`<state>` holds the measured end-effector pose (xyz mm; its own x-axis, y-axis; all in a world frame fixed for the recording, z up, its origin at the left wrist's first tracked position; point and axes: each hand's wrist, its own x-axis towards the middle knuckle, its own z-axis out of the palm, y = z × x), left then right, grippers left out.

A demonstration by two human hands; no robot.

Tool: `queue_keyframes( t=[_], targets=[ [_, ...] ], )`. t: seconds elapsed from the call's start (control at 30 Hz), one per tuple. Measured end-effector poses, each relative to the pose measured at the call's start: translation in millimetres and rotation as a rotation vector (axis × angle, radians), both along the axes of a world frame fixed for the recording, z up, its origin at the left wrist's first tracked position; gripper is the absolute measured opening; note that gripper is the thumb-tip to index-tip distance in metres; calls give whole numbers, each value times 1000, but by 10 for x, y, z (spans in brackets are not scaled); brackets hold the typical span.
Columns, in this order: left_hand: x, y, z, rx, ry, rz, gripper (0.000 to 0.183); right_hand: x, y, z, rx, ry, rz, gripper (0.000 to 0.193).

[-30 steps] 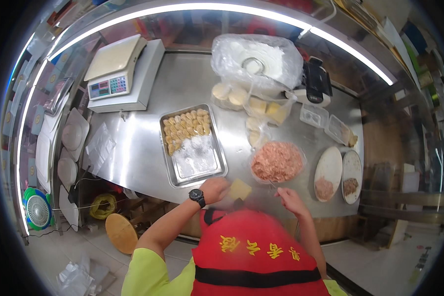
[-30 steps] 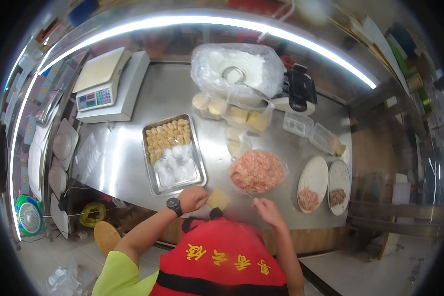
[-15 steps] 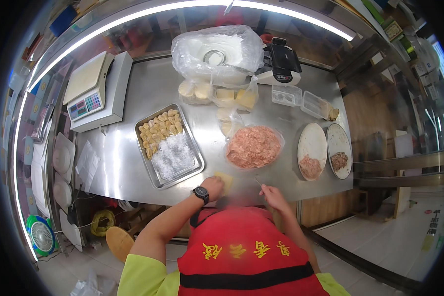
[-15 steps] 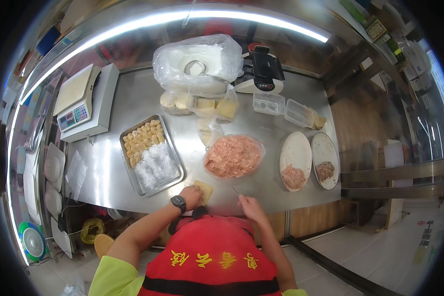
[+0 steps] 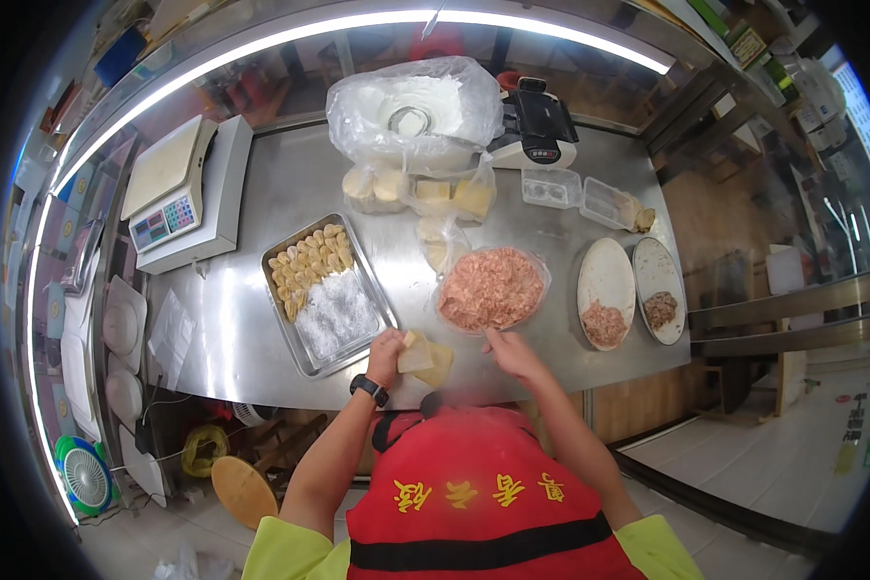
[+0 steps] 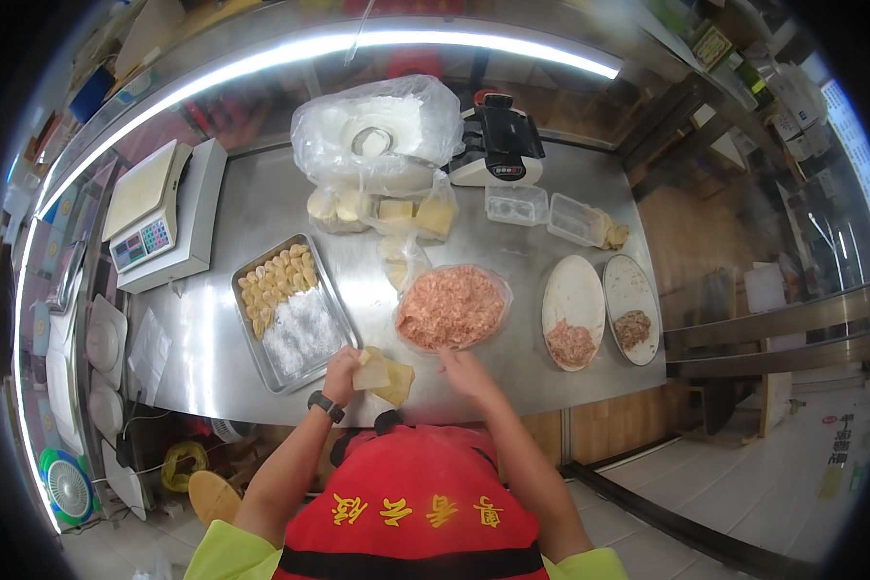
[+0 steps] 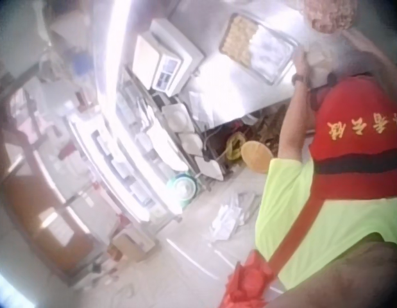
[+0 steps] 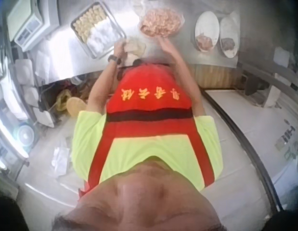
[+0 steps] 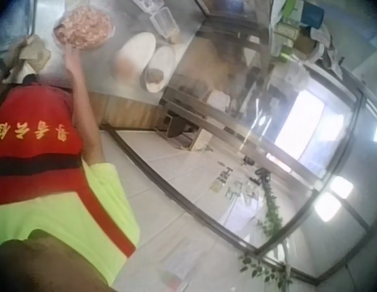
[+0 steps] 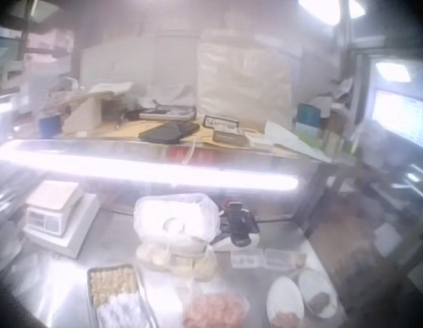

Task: The person repeatedly scoops minced meat filling onto round dough wrappers, folds and seals each dumpling, and places the finished dumplings onto a metal tray. The process continues throughout the clip with consistent hand motions and growing accumulation of dumplings on the tray.

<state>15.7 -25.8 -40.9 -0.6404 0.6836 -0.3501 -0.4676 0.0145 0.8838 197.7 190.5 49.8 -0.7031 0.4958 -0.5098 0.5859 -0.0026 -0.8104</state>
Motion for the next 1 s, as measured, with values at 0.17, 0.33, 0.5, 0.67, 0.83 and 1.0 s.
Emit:
queue_keyframes(
  t=[0.17,0.33,0.5,0.67,0.83,1.0],
  targets=[
    [-166,336,546,439,-607,252,20,-759,46,322,38,-242,46,50],
    [-326,676,565,219,-393,230,24,-1025,113,-104,594,-279,395,37],
    [-168,848,35,-308,175,177,24,-1087,38,-144,609,-336,435,32],
    [35,1152,158,-327,76,180,33,-1091,45,-339,579,-365,617,30],
    [-15,1229,294,-394,-125,180,48,-940,-8,-651,396,-175,238,37],
    [-48,1218,408,-348,-272,260,48,-1006,-89,-302,113,-136,111,45]
  ],
)
